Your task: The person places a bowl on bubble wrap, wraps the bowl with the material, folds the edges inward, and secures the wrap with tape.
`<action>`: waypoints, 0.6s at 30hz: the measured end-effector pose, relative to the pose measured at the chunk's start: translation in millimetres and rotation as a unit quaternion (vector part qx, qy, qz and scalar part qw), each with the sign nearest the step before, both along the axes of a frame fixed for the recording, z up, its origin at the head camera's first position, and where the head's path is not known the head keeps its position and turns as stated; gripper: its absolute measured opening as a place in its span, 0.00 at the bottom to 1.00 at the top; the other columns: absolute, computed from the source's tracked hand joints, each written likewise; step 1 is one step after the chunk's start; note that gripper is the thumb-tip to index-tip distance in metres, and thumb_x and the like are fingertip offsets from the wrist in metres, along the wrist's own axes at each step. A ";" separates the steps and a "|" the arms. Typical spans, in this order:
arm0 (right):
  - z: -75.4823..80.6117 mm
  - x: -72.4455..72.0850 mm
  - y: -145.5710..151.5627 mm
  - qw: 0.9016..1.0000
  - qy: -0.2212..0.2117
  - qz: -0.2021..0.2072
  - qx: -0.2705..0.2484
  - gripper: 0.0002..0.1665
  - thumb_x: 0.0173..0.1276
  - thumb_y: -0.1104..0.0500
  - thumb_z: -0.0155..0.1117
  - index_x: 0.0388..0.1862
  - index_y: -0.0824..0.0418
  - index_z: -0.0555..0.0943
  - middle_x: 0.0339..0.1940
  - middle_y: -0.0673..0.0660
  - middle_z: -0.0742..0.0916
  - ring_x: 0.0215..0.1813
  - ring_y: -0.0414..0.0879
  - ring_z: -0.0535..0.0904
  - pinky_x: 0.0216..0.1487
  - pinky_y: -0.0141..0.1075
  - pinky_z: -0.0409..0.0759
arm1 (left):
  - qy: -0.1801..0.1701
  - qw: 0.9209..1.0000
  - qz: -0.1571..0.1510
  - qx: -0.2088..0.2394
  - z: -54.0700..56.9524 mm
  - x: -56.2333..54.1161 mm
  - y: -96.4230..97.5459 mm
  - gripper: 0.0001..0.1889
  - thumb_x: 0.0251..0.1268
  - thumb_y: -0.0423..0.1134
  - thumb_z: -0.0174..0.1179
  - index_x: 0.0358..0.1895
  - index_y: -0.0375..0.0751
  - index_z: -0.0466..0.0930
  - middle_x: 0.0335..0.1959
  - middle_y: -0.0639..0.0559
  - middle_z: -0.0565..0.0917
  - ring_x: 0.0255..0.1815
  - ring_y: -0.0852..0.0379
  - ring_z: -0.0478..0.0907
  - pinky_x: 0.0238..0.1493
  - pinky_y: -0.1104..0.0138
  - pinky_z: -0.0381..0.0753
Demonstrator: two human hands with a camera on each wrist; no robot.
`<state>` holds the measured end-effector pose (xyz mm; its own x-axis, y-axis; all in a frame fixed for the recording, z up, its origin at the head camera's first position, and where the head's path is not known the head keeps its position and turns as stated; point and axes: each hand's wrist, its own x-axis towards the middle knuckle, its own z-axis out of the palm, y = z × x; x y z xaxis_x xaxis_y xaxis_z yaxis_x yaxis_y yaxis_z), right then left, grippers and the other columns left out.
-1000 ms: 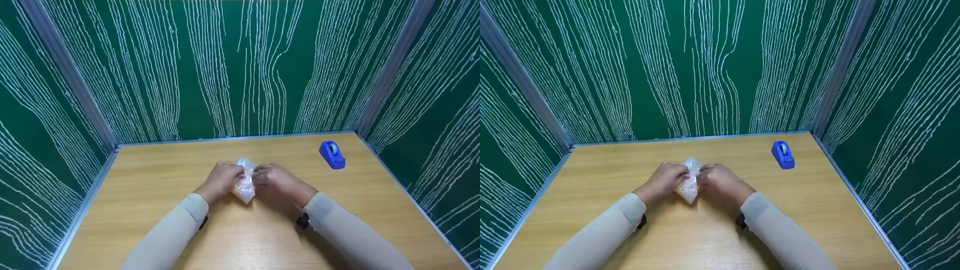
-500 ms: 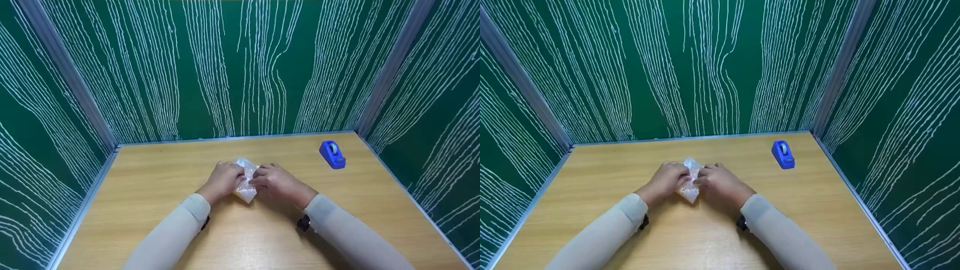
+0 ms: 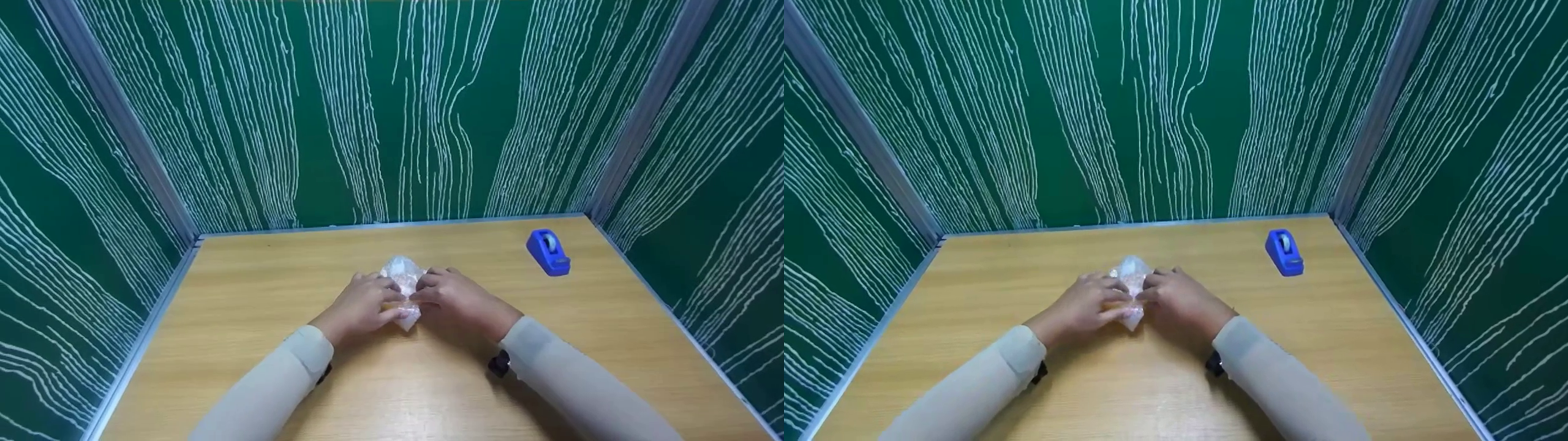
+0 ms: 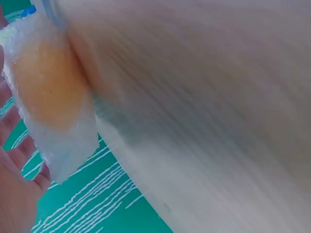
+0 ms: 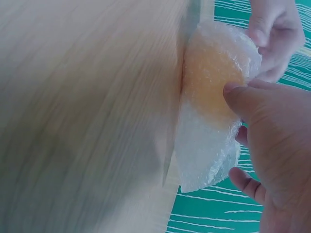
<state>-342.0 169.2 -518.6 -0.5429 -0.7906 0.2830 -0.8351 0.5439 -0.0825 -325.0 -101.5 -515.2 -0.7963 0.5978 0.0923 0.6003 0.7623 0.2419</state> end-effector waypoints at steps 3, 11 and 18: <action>3.7 0.7 -0.5 1.000 -0.009 0.001 -0.011 0.19 0.76 0.58 0.81 0.63 0.47 0.95 0.60 0.48 0.93 0.62 0.48 0.87 0.70 0.48 0.89 | 0.003 1.000 0.003 -0.012 -0.9 3.7 -3.5 0.28 0.84 0.69 0.60 0.71 0.58 0.91 0.71 0.56 0.89 0.76 0.50 0.80 0.80 0.46 0.72; 21.5 -8.2 22.6 0.992 -0.065 -0.081 -0.069 0.13 0.82 0.59 0.74 0.60 0.58 0.93 0.60 0.57 0.93 0.65 0.57 0.90 0.72 0.55 0.89 | 0.023 0.999 0.000 -0.035 -1.4 8.2 -4.1 0.26 0.86 0.64 0.61 0.72 0.55 0.90 0.73 0.55 0.89 0.79 0.49 0.81 0.84 0.46 0.73; 39.1 -38.1 75.9 0.939 -0.186 -0.258 -0.133 0.22 0.89 0.50 0.66 0.69 0.62 0.88 0.64 0.64 0.91 0.65 0.63 0.88 0.69 0.62 0.88 | 0.027 0.999 -0.001 -0.039 -0.5 9.0 -4.3 0.26 0.87 0.63 0.60 0.72 0.54 0.90 0.73 0.54 0.88 0.79 0.49 0.80 0.87 0.46 0.72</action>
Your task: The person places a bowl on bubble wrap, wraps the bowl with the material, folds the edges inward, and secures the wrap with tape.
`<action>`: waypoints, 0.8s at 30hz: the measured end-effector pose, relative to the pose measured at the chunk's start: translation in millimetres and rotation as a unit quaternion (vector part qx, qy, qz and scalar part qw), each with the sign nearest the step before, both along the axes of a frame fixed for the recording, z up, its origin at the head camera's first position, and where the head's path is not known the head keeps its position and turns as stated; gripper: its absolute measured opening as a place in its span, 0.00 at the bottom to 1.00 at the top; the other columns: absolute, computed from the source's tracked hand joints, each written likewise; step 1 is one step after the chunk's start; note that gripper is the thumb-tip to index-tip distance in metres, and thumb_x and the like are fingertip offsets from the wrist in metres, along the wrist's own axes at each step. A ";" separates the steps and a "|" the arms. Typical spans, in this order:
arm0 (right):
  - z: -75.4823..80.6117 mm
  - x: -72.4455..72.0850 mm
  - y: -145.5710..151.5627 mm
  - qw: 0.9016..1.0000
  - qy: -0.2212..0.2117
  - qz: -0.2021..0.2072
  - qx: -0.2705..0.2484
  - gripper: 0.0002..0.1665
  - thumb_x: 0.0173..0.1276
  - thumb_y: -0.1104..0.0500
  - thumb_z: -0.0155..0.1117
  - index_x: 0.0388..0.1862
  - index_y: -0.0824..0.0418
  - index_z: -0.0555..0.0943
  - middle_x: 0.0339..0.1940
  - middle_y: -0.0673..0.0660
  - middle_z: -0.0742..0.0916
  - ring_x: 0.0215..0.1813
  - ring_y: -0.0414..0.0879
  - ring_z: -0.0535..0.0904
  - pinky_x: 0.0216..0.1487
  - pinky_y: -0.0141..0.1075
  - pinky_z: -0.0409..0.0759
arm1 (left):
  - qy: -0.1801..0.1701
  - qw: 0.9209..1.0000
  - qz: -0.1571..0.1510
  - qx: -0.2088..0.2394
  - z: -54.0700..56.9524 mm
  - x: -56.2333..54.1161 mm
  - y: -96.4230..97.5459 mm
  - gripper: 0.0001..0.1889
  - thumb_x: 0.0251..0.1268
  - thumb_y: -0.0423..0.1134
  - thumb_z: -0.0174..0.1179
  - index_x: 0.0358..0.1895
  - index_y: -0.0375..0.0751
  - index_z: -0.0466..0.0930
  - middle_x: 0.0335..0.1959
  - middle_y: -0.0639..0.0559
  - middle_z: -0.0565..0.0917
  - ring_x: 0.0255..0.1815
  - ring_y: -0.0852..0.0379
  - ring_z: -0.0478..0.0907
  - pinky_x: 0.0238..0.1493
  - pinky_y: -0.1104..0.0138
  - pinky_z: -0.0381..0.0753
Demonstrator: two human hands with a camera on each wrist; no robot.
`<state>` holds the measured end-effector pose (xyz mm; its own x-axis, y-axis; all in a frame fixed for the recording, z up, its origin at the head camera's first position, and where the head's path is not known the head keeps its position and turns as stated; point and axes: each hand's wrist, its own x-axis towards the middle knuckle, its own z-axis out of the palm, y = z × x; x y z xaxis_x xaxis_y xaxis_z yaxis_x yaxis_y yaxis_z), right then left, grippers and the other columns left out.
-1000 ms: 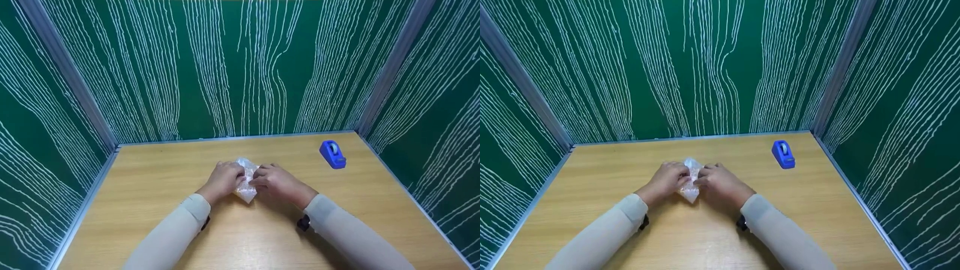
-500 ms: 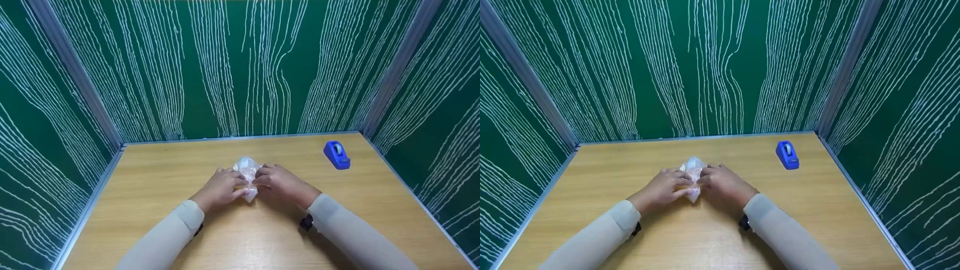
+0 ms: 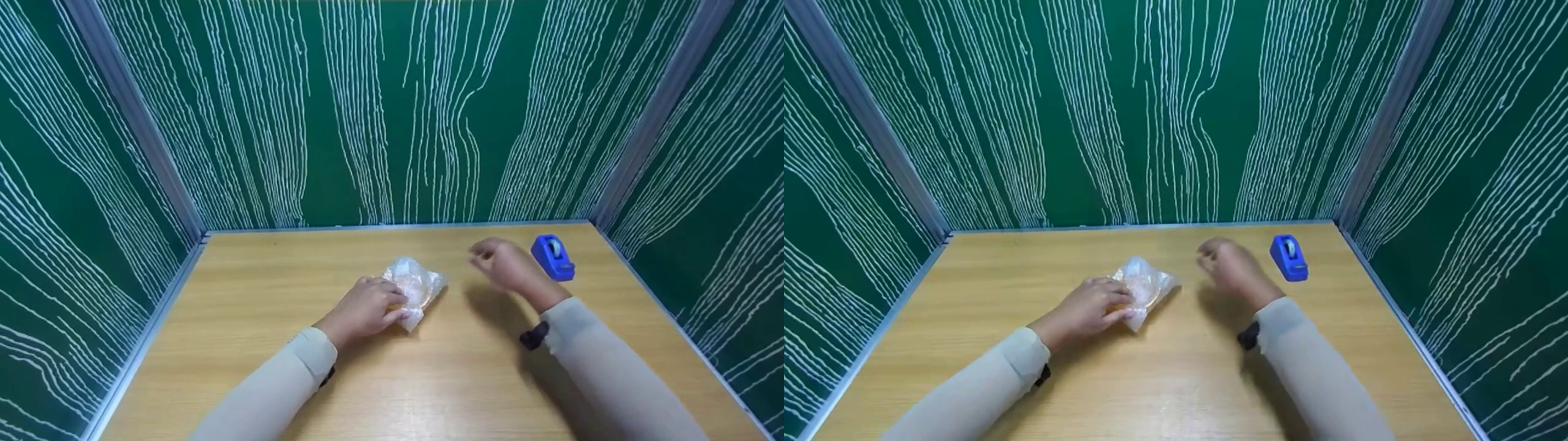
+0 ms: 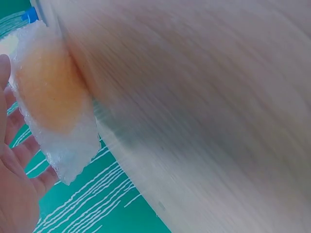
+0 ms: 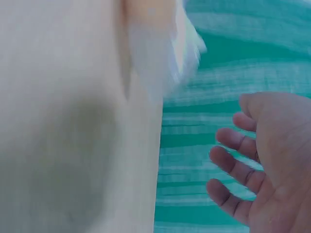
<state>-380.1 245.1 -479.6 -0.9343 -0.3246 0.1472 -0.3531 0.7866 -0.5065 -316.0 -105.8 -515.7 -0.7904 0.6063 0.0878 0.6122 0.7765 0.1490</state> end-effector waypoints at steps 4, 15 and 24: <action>3.7 -17.6 38.1 0.999 -0.025 -0.045 -0.019 0.26 0.92 0.47 0.59 0.71 0.66 0.85 0.67 0.68 0.90 0.66 0.64 0.87 0.68 0.63 0.87 | -0.005 1.000 0.003 0.004 0.2 0.7 -0.1 0.27 0.86 0.64 0.60 0.73 0.54 0.89 0.74 0.54 0.88 0.80 0.49 0.80 0.88 0.46 0.71; 0.2 -29.1 116.5 0.973 -0.125 -0.190 -0.038 0.42 0.94 0.38 0.44 0.90 0.65 0.66 0.87 0.78 0.68 0.81 0.79 0.71 0.80 0.77 0.73 | -0.017 1.000 0.008 0.011 -0.5 2.1 -0.9 0.25 0.87 0.61 0.60 0.72 0.54 0.90 0.74 0.56 0.88 0.81 0.50 0.79 0.90 0.47 0.69; -13.2 -30.0 150.1 0.933 -0.216 -0.272 -0.096 0.48 0.95 0.37 0.42 0.96 0.67 0.47 0.89 0.81 0.64 0.83 0.83 0.68 0.81 0.77 0.69 | -0.028 0.999 0.013 0.017 -1.9 1.7 -1.0 0.25 0.88 0.61 0.59 0.73 0.54 0.89 0.76 0.55 0.87 0.83 0.49 0.77 0.92 0.47 0.66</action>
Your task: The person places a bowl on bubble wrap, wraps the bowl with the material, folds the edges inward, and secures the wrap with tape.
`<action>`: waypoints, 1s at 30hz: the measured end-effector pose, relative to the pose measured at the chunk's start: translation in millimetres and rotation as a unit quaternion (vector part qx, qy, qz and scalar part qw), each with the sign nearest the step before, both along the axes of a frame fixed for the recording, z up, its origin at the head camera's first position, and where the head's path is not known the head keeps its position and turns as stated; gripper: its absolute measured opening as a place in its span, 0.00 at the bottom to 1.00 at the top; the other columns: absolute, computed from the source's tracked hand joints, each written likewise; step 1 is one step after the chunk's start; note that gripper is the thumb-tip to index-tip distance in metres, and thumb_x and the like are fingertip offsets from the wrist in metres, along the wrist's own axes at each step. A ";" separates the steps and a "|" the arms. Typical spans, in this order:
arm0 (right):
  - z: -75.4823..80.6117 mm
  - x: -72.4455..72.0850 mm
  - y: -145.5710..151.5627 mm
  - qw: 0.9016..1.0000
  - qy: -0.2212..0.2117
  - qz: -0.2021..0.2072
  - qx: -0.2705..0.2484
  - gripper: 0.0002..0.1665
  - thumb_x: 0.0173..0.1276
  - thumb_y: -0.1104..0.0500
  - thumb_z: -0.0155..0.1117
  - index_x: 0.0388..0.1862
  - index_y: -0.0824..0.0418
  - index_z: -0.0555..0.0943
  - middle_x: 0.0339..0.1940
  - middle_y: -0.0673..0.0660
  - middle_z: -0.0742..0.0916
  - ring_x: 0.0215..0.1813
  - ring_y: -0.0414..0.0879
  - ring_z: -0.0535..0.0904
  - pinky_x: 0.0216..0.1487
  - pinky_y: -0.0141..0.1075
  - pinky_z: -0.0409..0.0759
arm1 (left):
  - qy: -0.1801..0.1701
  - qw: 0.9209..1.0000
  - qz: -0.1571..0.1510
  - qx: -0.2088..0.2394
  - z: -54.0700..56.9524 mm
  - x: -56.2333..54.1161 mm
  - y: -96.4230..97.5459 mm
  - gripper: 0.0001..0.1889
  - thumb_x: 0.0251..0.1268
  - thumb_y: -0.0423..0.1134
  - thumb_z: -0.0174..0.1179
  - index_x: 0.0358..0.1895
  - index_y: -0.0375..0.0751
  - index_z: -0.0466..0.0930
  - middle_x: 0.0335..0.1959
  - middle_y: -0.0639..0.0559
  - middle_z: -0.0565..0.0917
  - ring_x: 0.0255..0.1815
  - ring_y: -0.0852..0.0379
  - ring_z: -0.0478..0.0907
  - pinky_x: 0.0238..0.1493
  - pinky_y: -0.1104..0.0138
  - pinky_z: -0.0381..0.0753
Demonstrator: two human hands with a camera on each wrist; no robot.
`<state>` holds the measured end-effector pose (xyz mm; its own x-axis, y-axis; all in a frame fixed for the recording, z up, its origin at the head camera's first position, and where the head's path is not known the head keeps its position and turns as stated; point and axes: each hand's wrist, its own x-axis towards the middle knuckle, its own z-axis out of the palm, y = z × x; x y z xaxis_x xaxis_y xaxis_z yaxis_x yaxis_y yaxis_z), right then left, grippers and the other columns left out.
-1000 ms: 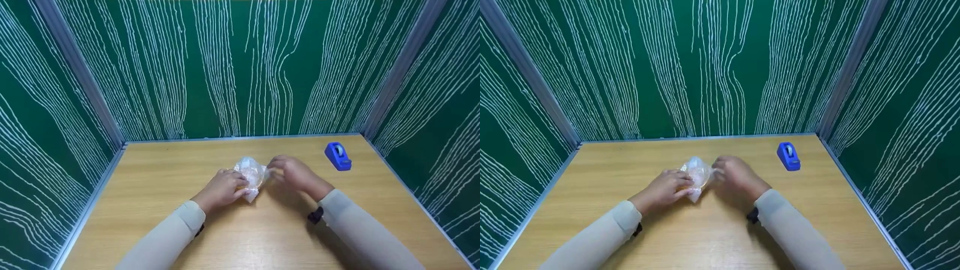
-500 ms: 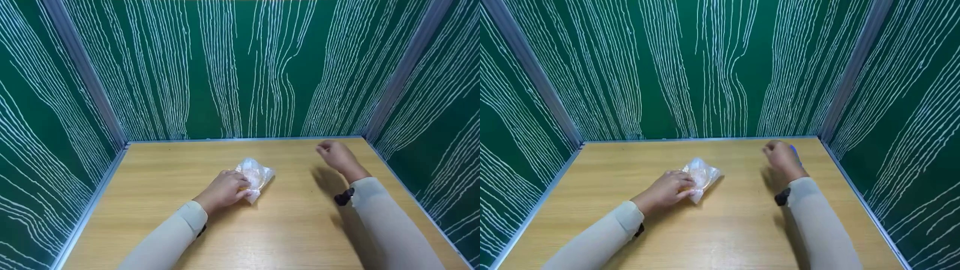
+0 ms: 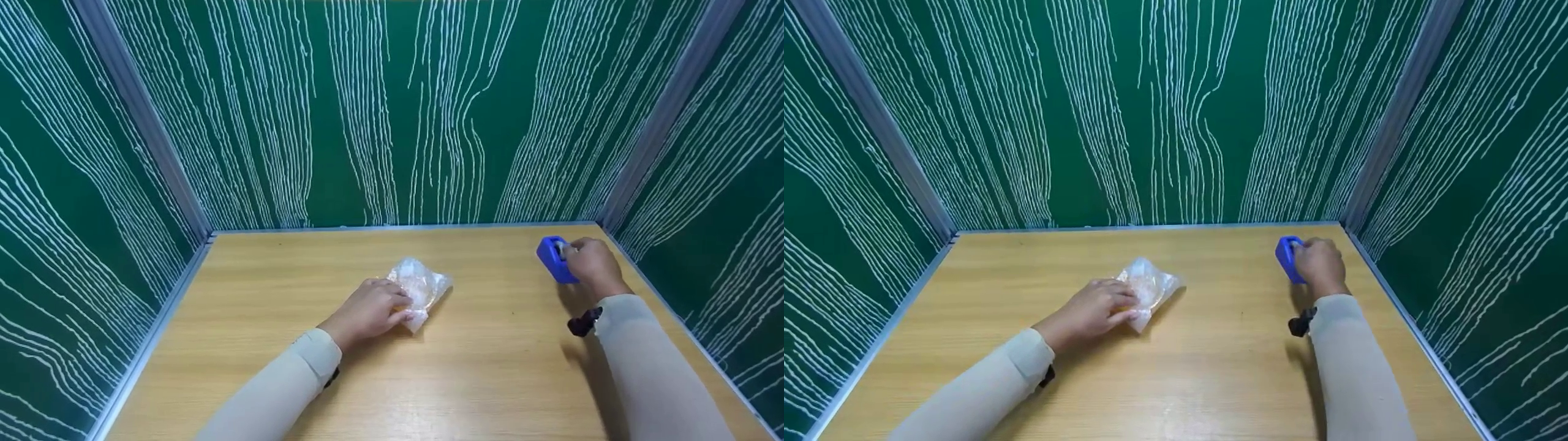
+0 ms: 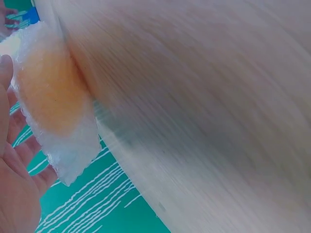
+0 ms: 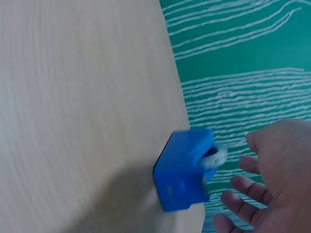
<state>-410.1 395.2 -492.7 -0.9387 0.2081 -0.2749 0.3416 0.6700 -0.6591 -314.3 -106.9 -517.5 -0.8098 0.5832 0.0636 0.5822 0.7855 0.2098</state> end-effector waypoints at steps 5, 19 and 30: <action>-7.2 4.0 8.3 0.999 -0.031 -0.036 -0.016 0.50 0.94 0.36 0.43 0.96 0.67 0.45 0.89 0.79 0.66 0.81 0.80 0.70 0.82 0.77 0.66 | 0.001 1.000 -0.001 0.003 -0.4 0.1 -0.6 0.25 0.88 0.61 0.60 0.73 0.55 0.89 0.76 0.55 0.87 0.83 0.49 0.77 0.92 0.46 0.65; -15.3 4.4 6.6 0.997 -0.059 -0.041 -0.013 0.48 0.96 0.38 0.43 0.93 0.73 0.50 0.86 0.79 0.70 0.79 0.77 0.72 0.85 0.76 0.65 | 0.029 0.999 -0.017 0.000 -4.6 -3.0 -2.2 0.23 0.87 0.59 0.61 0.71 0.53 0.91 0.71 0.54 0.90 0.79 0.50 0.81 0.89 0.48 0.70; -8.1 8.2 -3.0 0.997 -0.052 -0.050 -0.022 0.45 0.96 0.41 0.43 0.93 0.71 0.52 0.85 0.77 0.72 0.77 0.75 0.74 0.84 0.75 0.67 | 0.023 1.000 -0.015 -0.003 -3.8 -2.9 -2.1 0.24 0.87 0.61 0.60 0.72 0.54 0.90 0.72 0.55 0.89 0.80 0.49 0.79 0.90 0.47 0.69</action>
